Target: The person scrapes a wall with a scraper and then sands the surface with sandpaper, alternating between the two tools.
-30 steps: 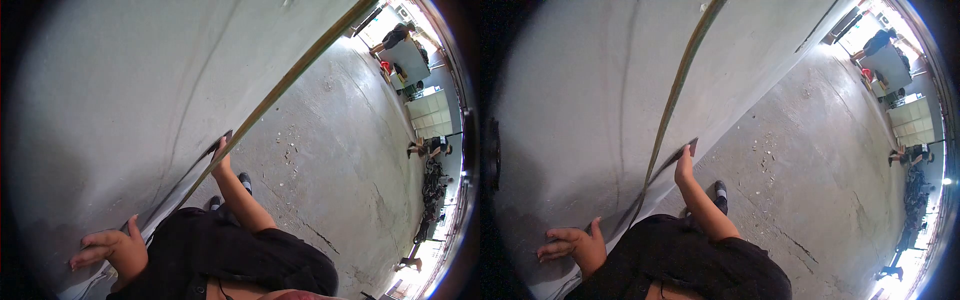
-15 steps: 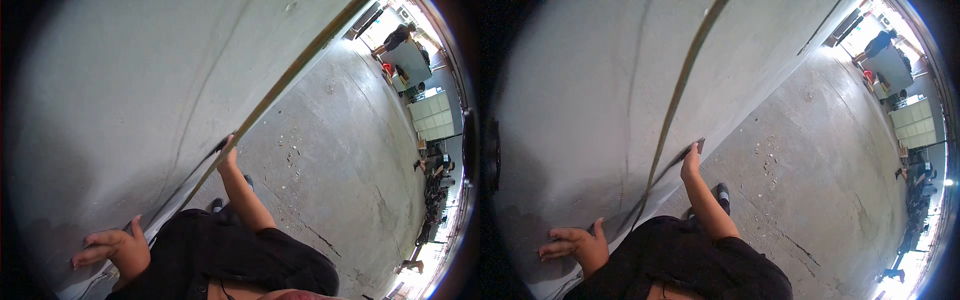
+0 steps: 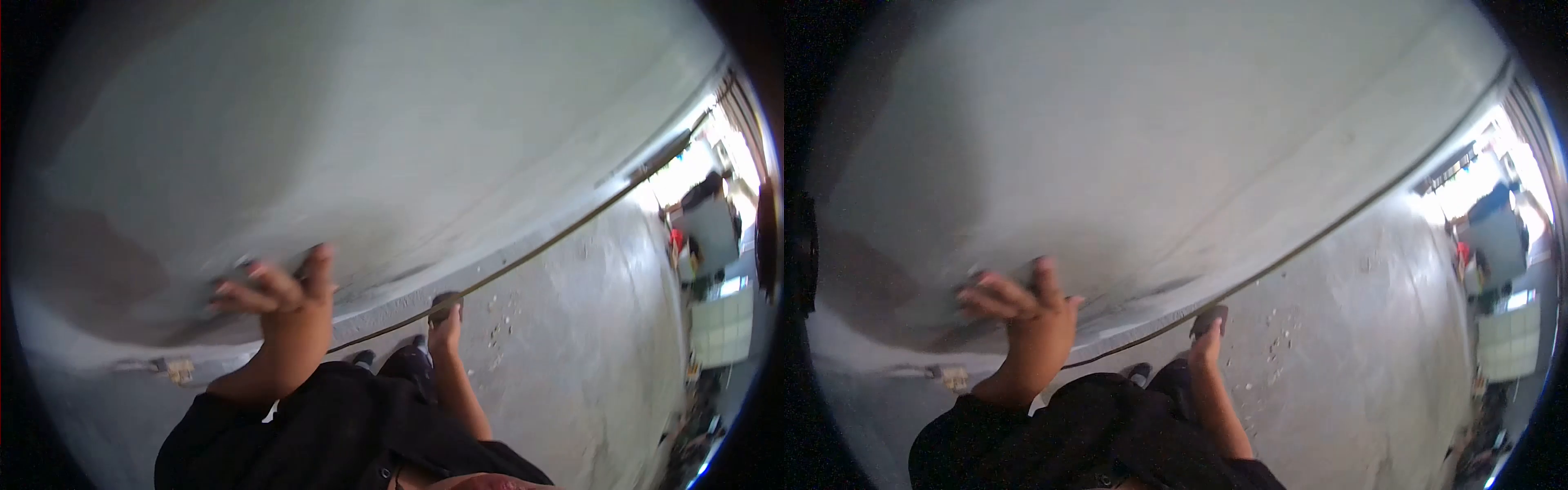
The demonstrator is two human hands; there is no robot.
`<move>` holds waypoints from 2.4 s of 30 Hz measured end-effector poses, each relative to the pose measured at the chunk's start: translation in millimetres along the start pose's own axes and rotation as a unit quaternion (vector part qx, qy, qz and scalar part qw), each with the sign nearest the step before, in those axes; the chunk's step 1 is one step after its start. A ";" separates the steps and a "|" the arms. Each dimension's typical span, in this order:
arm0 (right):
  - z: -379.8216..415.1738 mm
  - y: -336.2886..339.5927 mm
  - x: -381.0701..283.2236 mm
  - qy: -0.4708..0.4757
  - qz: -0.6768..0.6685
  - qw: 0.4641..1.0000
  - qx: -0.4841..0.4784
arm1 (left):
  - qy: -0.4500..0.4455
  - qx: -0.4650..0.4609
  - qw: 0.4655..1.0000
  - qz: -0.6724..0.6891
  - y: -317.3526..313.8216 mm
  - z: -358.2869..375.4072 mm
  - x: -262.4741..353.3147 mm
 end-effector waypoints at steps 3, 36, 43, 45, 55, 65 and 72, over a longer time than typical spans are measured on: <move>18.0 20.8 9.5 -0.015 0.065 0.996 -0.051 | -0.024 0.059 0.997 -0.042 13.1 3.9 -3.5; 202.9 122.1 141.6 -0.204 0.433 0.768 -0.426 | 0.645 0.211 0.665 0.311 428.9 451.6 -71.0; 314.0 98.9 236.8 -0.153 0.435 0.801 -0.382 | 0.638 0.213 0.727 0.138 553.2 546.4 -166.1; 334.1 89.7 280.0 -0.154 0.385 0.803 -0.428 | 0.551 0.191 0.806 -0.101 602.4 550.5 -176.3; 459.1 0.5 332.1 -0.118 0.425 0.753 -0.489 | 0.330 0.210 0.741 -0.546 684.2 588.7 -220.3; 591.8 -197.6 329.9 0.143 0.469 0.611 -0.621 | 0.255 0.181 0.661 -0.682 697.4 537.7 -261.0; 717.4 -325.6 327.8 0.309 0.238 0.621 -0.680 | 0.334 0.206 0.615 -0.684 713.1 565.4 -259.8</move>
Point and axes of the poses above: each hand's wrist, its own z-axis away from the middle knuckle, its own y-axis out of the back of the hand, x = y × z, the point moved 5 cm from there along -z, towards the middle knuckle, and after that the axes turned 12 degrees about z, right-handed, at the moved point
